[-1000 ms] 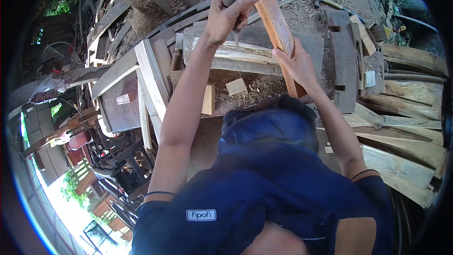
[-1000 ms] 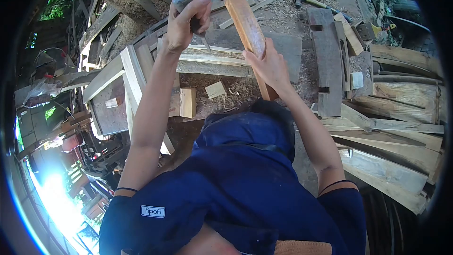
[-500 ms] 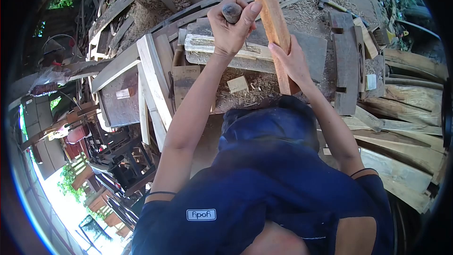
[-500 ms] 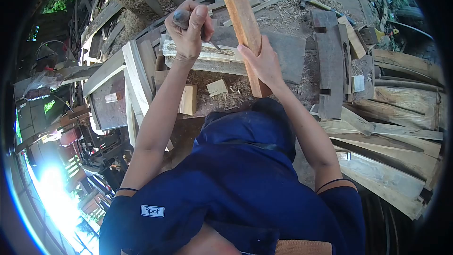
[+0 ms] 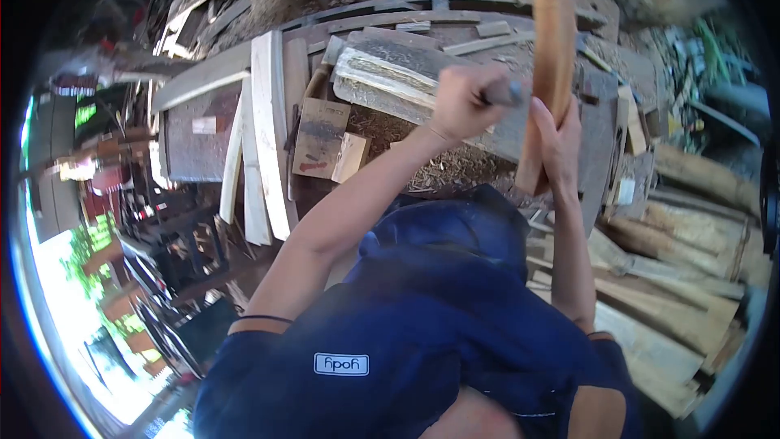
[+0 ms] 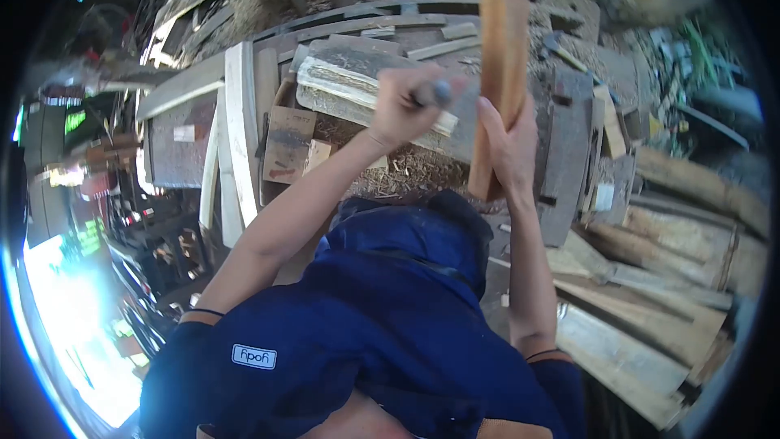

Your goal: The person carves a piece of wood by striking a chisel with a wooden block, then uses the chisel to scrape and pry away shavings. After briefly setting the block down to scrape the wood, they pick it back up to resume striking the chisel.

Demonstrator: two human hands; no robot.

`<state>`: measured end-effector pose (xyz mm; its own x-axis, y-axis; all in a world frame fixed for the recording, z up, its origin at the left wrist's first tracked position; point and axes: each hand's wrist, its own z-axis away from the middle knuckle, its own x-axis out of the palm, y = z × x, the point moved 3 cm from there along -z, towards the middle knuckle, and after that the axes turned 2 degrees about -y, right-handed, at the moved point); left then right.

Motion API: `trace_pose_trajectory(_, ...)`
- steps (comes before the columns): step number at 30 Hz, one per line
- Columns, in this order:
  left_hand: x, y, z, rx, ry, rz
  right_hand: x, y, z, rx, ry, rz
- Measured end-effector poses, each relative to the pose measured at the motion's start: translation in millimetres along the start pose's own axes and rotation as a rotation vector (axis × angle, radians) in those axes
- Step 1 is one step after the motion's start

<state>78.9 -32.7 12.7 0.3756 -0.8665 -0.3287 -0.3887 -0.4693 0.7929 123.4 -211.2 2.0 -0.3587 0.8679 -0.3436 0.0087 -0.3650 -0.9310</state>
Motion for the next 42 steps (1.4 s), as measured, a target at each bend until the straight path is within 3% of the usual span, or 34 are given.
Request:
trace_pose_trajectory(2,4.0,16.1,2.4,-0.007,-0.096,-0.063,-11.5,-10.1,4.2,-0.059,0.076,-0.070)
trace_pose_trajectory(16,20.4,18.4,10.0,0.057,-0.066,-0.157,-38.5,-42.1,22.1,-0.184,0.078,-0.033)
trace_pose_trajectory(20,17.2,15.0,9.2,0.031,-0.013,-0.160,-46.5,-61.9,38.0,-0.105,0.112,-0.334)
trace_pose_trajectory(23,10.6,13.5,6.3,0.047,0.066,-0.094,-35.1,-85.9,47.3,-0.544,-0.008,-0.503)
trace_pose_trajectory(24,9.8,10.8,7.2,0.012,0.035,-0.094,-33.6,-86.4,44.0,-0.550,-0.020,-0.503)
trace_pose_trajectory(26,12.8,10.2,12.8,-0.019,0.004,-0.083,-24.3,-79.3,39.8,-0.342,-0.274,0.046)
trace_pose_trajectory(27,11.4,10.0,14.2,-0.018,-0.002,-0.089,-25.9,-80.4,39.7,-0.355,-0.276,0.049)
trace_pose_trajectory(29,10.4,7.3,16.3,0.015,-0.027,-0.159,-34.2,-81.7,46.8,-0.395,-0.031,0.041)
trace_pose_trajectory(30,8.9,8.1,16.4,-0.002,-0.020,-0.163,-30.4,-83.1,49.6,-0.389,-0.049,0.041)
trace_pose_trajectory(32,5.3,14.2,12.4,0.057,0.027,-0.116,-27.4,-96.1,57.6,-0.518,-0.157,-0.642)
trace_pose_trajectory(33,3.4,13.9,11.7,0.060,0.016,-0.117,-24.9,-103.1,57.8,-0.524,-0.153,-0.641)
trace_pose_trajectory(35,-3.1,12.2,13.1,0.020,0.016,-0.111,-11.7,-106.8,55.1,-0.288,-0.264,0.219)
trace_pose_trajectory(38,-9.0,4.0,14.7,-0.031,0.007,-0.070,-12.8,-87.6,51.5,-0.336,-0.261,0.147)
trace_pose_trajectory(42,-34.6,-6.3,1.3,-0.064,0.255,0.050,-4.3,-80.6,53.1,-0.282,-0.226,0.076)
